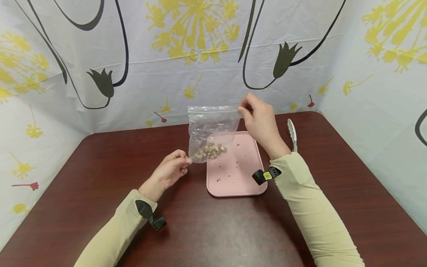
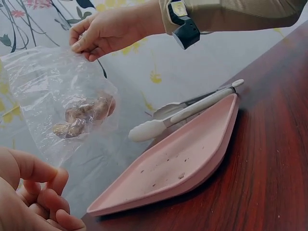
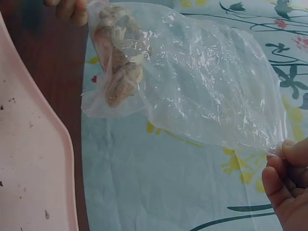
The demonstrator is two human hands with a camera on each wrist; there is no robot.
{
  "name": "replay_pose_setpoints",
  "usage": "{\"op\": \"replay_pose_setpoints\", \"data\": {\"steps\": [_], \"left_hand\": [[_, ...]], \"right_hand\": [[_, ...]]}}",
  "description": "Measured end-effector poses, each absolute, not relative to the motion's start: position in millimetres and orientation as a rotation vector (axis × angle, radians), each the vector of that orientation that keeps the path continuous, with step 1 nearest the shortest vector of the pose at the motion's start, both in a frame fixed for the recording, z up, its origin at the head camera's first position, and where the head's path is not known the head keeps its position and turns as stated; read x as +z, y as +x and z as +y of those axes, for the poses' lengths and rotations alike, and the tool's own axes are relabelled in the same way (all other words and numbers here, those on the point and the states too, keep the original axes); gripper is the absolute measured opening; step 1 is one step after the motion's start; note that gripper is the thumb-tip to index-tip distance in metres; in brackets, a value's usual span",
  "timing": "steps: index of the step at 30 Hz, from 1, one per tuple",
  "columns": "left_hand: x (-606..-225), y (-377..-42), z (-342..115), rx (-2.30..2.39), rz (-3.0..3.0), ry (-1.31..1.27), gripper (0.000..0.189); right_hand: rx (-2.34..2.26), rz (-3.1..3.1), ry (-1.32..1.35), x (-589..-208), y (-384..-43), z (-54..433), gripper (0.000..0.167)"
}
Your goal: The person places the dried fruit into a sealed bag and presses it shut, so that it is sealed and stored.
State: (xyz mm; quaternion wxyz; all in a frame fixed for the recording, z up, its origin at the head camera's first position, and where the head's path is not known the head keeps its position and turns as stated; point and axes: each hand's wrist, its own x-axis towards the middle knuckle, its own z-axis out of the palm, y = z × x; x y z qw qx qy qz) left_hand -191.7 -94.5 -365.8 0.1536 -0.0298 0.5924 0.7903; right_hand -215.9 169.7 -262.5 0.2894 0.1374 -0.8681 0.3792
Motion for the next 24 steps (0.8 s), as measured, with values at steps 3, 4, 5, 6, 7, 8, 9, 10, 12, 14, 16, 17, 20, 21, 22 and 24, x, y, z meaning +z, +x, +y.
{"op": "replay_pose_setpoints", "data": {"steps": [3,4,5,6,7,8,9,10,12,14,16,17,20,21,22,24], "left_hand": [[-365,-192,-92,2.263,1.702,-0.092,0.026],[-365,-193,-92,2.261,1.702,-0.099,0.026],[-365,-193,-92,2.259,1.702,-0.111,0.026],[-365,-193,-92,2.258,1.702,-0.121,0.025],[-366,-194,-92,2.259,1.703,-0.133,0.025],[-367,-194,-92,2.259,1.706,-0.141,0.024],[-367,-194,-92,2.26,1.711,-0.147,0.023],[-368,-195,-93,2.261,1.714,-0.151,0.022],[-369,-195,-94,2.261,1.725,-0.152,0.02],[-370,-196,-96,2.257,1.737,-0.143,0.018],[-370,-196,-97,2.249,1.745,-0.135,0.017],[-370,-196,-97,2.244,1.749,-0.133,0.018],[-371,-196,-97,2.233,1.751,-0.139,0.018],[-371,-196,-98,2.231,1.75,-0.146,0.018],[-371,-196,-98,2.226,1.753,-0.152,0.017],[-372,-196,-98,2.212,1.767,-0.149,0.016]], "right_hand": [[1.005,-2.315,0.377,-260,-216,170,0.008],[1.003,-2.31,0.387,-260,-216,169,0.008],[0.998,-2.306,0.399,-259,-216,169,0.008],[0.994,-2.301,0.412,-259,-216,168,0.009],[0.988,-2.294,0.427,-259,-216,167,0.009],[0.984,-2.288,0.438,-259,-217,167,0.009],[0.979,-2.283,0.45,-259,-217,166,0.009],[0.975,-2.278,0.461,-259,-217,165,0.009],[0.974,-2.275,0.48,-259,-218,163,0.009],[0.975,-2.27,0.494,-258,-218,161,0.009],[0.98,-2.259,0.504,-258,-219,159,0.008],[0.983,-2.253,0.509,-257,-219,158,0.008],[0.987,-2.238,0.522,-257,-220,156,0.009],[0.989,-2.237,0.524,-257,-220,155,0.009],[0.991,-2.237,0.525,-257,-221,155,0.009],[0.994,-2.242,0.521,-258,-221,154,0.009]]}}
